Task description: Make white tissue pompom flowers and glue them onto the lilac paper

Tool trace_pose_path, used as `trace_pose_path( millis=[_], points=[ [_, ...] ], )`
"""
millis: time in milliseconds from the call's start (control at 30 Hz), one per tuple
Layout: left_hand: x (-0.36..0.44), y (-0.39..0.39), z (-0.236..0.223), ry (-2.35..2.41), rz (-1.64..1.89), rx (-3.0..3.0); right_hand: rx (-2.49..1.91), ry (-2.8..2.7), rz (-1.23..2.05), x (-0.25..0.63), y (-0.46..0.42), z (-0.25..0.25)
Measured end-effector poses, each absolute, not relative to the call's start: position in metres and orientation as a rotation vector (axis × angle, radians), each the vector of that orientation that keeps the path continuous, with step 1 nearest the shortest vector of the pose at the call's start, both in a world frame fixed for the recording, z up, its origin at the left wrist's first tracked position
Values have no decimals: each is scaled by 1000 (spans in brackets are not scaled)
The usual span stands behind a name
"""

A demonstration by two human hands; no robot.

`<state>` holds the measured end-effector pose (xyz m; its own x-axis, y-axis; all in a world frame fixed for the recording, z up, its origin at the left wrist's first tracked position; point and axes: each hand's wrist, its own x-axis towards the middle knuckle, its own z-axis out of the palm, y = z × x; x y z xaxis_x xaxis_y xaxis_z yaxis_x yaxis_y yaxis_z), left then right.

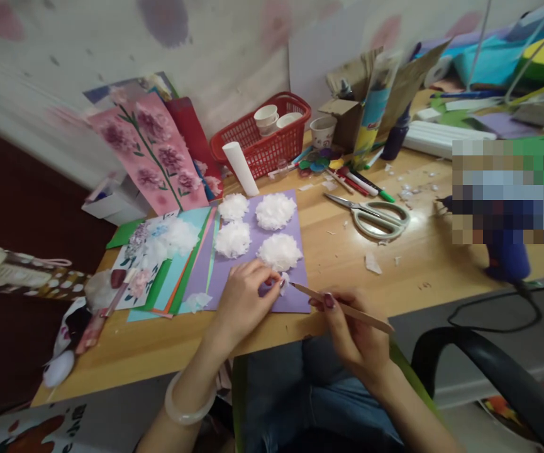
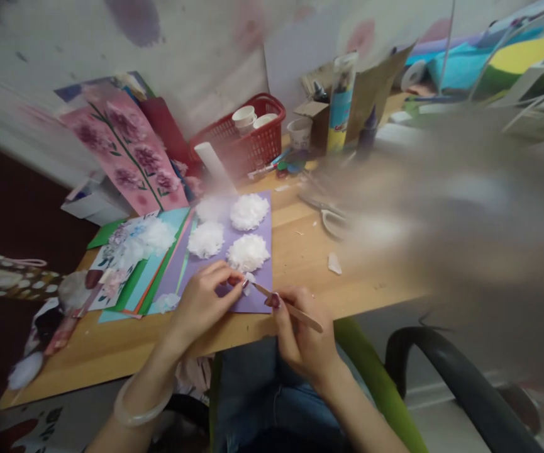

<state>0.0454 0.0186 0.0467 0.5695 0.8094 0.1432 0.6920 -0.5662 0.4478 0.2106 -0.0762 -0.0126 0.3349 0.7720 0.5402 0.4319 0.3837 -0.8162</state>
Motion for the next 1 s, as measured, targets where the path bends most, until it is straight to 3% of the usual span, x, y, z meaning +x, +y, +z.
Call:
trace_pose_path(
  millis=[267,600,1000],
  points=[
    [52,27,41,1275,536,2707,-1315,-1489,210,207,-64,5],
    [38,19,35,1490,796,2403,-1330,-1479,228,204,-56,-2],
    [11,19,-5,1493,493,2366,-1401,-1629,117,198,-49,-1]
  ],
)
